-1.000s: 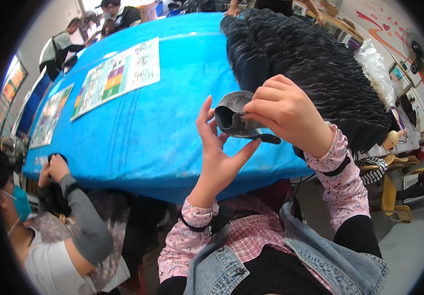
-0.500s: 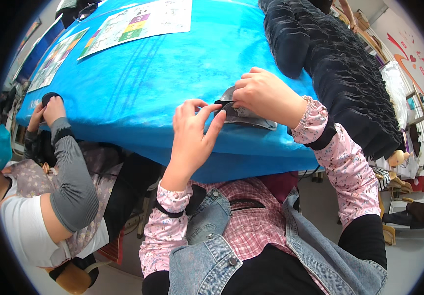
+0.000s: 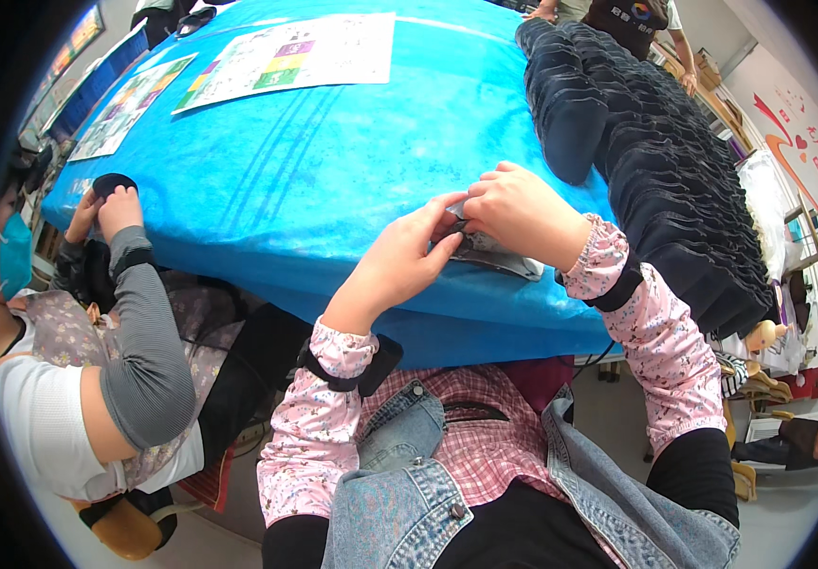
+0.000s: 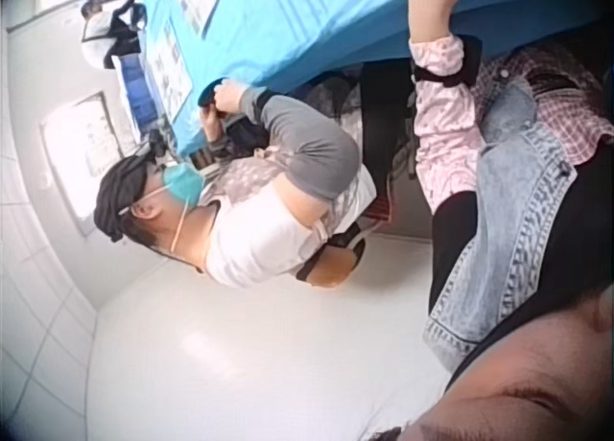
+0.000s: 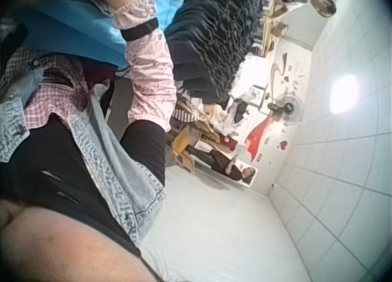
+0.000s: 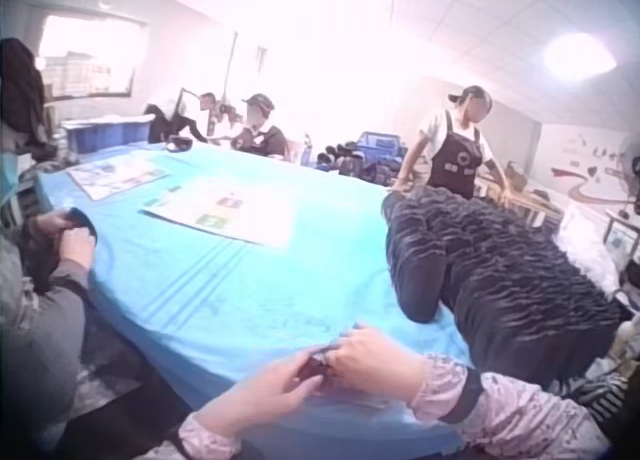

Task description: Inspecting and preparing shoe components at a workstation.

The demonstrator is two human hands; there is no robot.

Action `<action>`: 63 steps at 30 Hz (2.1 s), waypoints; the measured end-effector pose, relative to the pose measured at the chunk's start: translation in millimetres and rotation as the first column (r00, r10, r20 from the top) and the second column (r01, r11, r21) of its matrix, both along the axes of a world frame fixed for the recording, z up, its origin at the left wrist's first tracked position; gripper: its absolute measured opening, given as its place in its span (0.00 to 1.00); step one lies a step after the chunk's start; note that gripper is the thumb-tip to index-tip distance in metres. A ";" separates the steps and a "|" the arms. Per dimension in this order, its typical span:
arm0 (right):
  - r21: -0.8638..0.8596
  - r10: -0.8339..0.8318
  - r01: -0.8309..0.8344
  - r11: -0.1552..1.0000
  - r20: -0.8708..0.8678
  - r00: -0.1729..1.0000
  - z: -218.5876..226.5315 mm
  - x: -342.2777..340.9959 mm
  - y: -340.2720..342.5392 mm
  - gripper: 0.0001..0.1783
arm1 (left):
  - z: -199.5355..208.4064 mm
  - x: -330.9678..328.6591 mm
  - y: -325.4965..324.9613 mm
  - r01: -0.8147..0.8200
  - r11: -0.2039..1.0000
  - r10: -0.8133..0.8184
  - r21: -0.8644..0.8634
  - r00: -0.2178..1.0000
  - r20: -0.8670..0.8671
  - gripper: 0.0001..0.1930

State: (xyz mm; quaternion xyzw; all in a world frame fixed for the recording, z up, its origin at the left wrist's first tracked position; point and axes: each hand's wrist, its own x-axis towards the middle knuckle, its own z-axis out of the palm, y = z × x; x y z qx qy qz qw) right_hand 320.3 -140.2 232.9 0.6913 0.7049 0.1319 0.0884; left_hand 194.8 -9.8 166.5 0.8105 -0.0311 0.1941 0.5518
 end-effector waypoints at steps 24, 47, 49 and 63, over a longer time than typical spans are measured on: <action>0.555 0.314 0.078 0.828 -0.575 0.756 128.8 14.2 -73.4 0.15 | 24.4 32.1 13.3 0.254 0.297 -0.559 -0.920 0.828 0.048 0.12; 0.479 0.367 -0.186 0.858 -0.320 0.873 140.4 -10.9 -71.9 0.11 | 19.6 28.0 -6.6 0.262 0.173 -0.589 -0.949 0.800 0.114 0.15; 0.469 0.280 -0.116 0.876 -0.298 0.913 141.2 -16.4 -75.9 0.17 | 19.0 30.9 -8.5 0.235 0.185 -0.586 -0.954 0.806 0.084 0.15; 0.428 0.140 -0.032 0.903 -0.223 0.965 119.8 -16.6 -62.4 0.16 | 10.3 29.4 -5.0 0.186 0.208 -0.577 -0.960 0.816 0.033 0.15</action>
